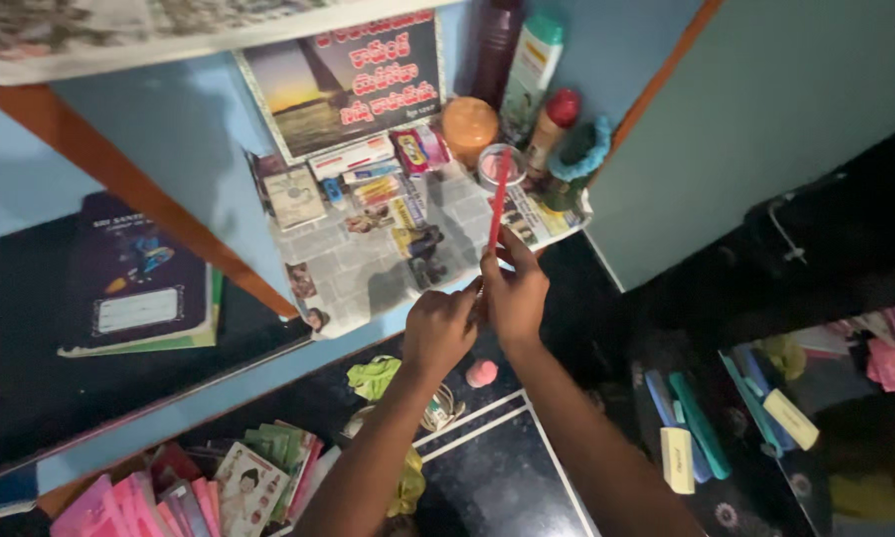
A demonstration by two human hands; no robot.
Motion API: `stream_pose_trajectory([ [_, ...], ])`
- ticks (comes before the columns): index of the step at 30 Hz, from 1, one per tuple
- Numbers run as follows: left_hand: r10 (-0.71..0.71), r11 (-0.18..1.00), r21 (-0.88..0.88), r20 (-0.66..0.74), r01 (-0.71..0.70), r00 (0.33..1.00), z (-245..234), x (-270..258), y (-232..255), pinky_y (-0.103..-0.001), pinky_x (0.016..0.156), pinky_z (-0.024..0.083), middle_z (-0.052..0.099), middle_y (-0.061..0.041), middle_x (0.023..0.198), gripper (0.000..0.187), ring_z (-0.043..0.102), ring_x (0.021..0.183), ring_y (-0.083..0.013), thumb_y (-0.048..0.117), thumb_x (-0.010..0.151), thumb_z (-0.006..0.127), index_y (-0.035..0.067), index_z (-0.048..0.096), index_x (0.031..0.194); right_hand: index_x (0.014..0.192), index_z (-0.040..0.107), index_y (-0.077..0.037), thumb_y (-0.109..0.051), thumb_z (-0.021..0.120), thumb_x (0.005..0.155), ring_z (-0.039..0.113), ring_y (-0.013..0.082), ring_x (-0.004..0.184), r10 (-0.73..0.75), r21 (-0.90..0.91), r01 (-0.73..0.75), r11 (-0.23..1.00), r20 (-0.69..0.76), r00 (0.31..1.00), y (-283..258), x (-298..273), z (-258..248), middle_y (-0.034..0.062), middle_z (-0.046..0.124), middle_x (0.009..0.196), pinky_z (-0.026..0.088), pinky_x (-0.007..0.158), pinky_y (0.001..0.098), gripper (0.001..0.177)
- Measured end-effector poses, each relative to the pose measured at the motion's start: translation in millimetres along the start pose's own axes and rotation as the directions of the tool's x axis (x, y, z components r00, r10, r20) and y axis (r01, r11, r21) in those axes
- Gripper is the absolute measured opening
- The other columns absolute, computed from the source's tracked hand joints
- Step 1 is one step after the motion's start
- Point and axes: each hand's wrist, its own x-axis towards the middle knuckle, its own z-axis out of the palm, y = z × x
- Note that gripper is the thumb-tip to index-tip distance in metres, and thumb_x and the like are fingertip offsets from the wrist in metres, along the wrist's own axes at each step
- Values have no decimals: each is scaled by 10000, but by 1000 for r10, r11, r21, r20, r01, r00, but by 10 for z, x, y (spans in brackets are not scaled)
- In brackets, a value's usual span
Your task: The person organizes stationery items on a cluttered desk. They pick up small boxes, rulers, and notebooks, then place them neatly on a shelf and arrange them on the desk surface.
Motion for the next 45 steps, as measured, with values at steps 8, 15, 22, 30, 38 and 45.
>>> stream_pose_trajectory([
  [8,56,994,97,24,-58,998,-275,-43,-599,-478,900,504,680,-82,1037,336,658,971,-297,240,957,666,134,630,1274,1193,737,-73,-60,698,920,706,342,1040,-399,-269,467,843,271,876,73,136,364,135,737,1103,544,930,426,277],
  [15,-58,979,197,-1,57,998,-307,46,-908,-538,1082,393,636,-94,1234,436,565,1167,-321,207,891,660,133,639,1320,1119,715,-188,-153,757,774,620,246,1227,-507,-441,700,561,486,712,183,311,574,21,707,1203,361,1154,553,349],
  [22,-201,928,325,22,184,979,-121,218,-965,-542,1126,312,547,-91,1429,602,454,1341,-367,274,840,685,134,556,1412,1054,760,-199,-111,731,772,615,213,1250,-557,-541,696,472,429,711,390,511,718,16,724,1210,380,1158,561,297],
  [30,-350,898,320,98,303,932,-83,348,-946,-532,1148,307,514,-120,1455,615,454,1331,-377,294,867,636,104,516,1439,1030,788,-160,-51,705,722,600,354,1066,-560,-400,658,638,344,753,395,678,886,108,697,1105,494,931,449,337],
  [38,-319,909,312,95,276,943,-21,356,-984,-493,1201,290,513,-153,1486,546,437,1412,-363,283,946,546,60,523,1444,1121,785,-117,-19,706,804,612,353,982,-429,-413,518,749,293,855,533,665,933,108,693,1032,507,895,449,341],
  [45,-299,923,278,85,265,951,15,325,-1015,-493,1232,249,470,-170,1549,585,376,1478,-348,267,940,530,14,490,1466,1039,758,-76,-8,709,773,629,378,1103,-474,-386,524,759,225,851,583,666,948,175,701,1140,497,972,462,279],
])
